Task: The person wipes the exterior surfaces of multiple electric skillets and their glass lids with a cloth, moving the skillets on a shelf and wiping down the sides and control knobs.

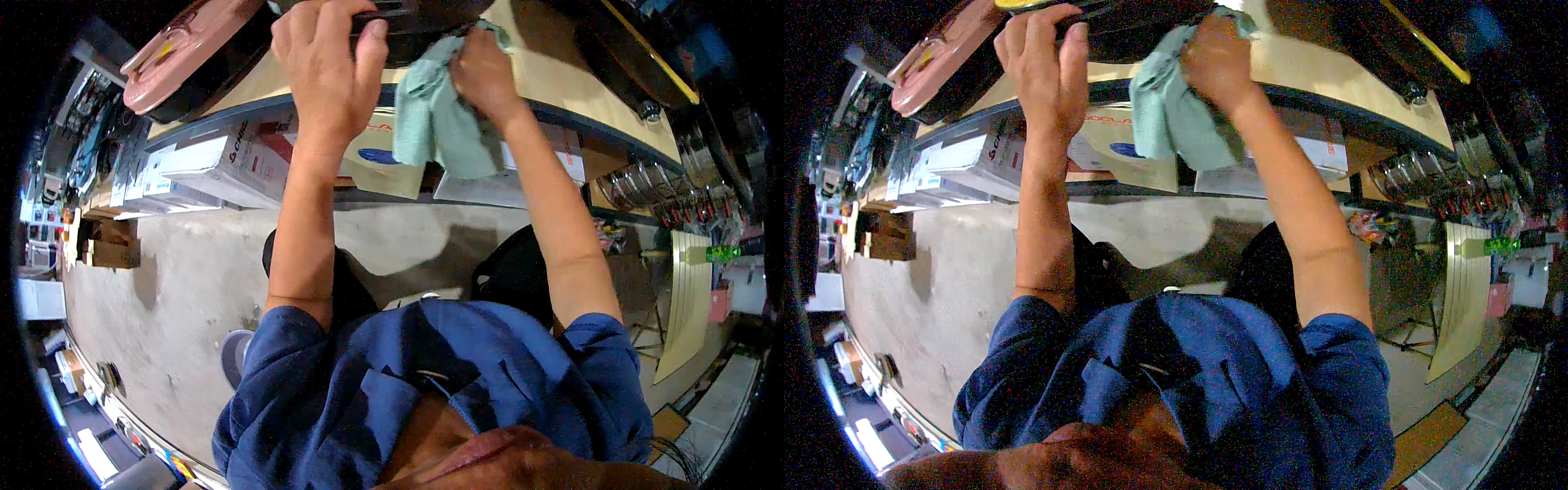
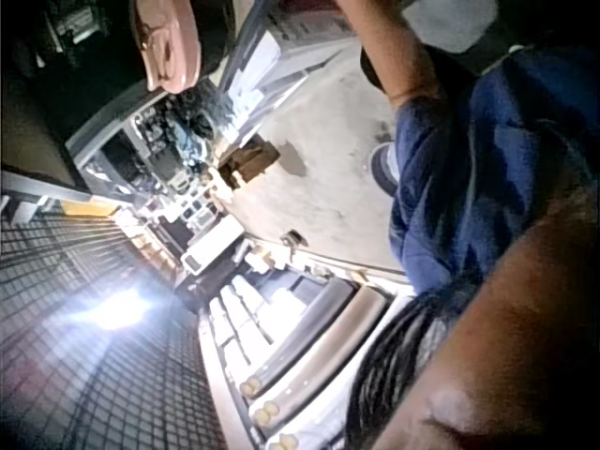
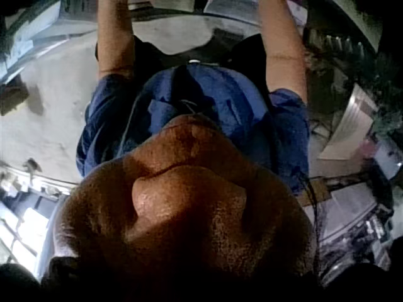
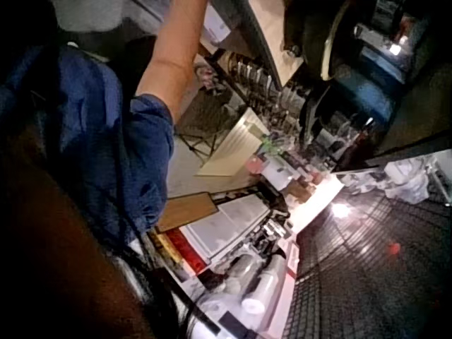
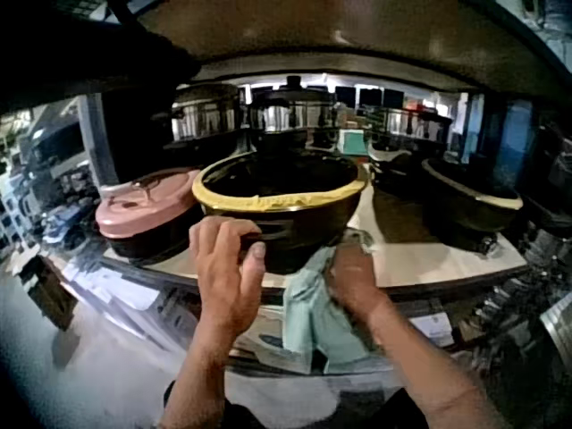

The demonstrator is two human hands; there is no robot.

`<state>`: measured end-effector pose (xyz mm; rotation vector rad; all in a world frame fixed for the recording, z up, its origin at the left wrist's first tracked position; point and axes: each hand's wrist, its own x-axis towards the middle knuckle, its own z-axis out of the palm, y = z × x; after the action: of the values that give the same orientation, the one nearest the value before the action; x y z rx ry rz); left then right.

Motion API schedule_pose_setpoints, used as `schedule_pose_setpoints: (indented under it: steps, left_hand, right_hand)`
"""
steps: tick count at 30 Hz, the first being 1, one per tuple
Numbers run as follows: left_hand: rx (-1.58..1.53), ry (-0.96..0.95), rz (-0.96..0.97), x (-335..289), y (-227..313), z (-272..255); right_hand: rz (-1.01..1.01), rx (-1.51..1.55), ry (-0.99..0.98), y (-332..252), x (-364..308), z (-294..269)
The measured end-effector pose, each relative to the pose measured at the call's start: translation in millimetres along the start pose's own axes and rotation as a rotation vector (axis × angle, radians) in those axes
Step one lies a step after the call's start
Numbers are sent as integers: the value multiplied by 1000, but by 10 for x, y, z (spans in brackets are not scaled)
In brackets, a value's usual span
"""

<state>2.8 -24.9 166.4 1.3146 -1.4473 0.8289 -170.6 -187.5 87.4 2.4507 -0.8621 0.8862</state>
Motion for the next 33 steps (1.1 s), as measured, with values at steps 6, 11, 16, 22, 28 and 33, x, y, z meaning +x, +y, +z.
schedule_pose_setpoints:
  steps: [6,11,16,22,28,33]
  left_hand:
    - [-33,101,95,-51,-161,86]
    - [-53,114,76,-1,-57,90]
    - [-38,123,47,-8,-77,33]
    - [-38,167,1,18,-6,129]
    - [-36,169,33,18,-29,141]
    - [-26,151,-1,15,-31,116]
  right_hand:
    - [296,107,26,-826,-101,-314]
    - [53,229,126,-893,-233,-218]
    - [257,875,394,-687,-235,-288]
    - [174,807,747,-463,180,-778]
    - [1,363,467,-503,94,-317]
    - [228,591,415,-649,-52,-342]
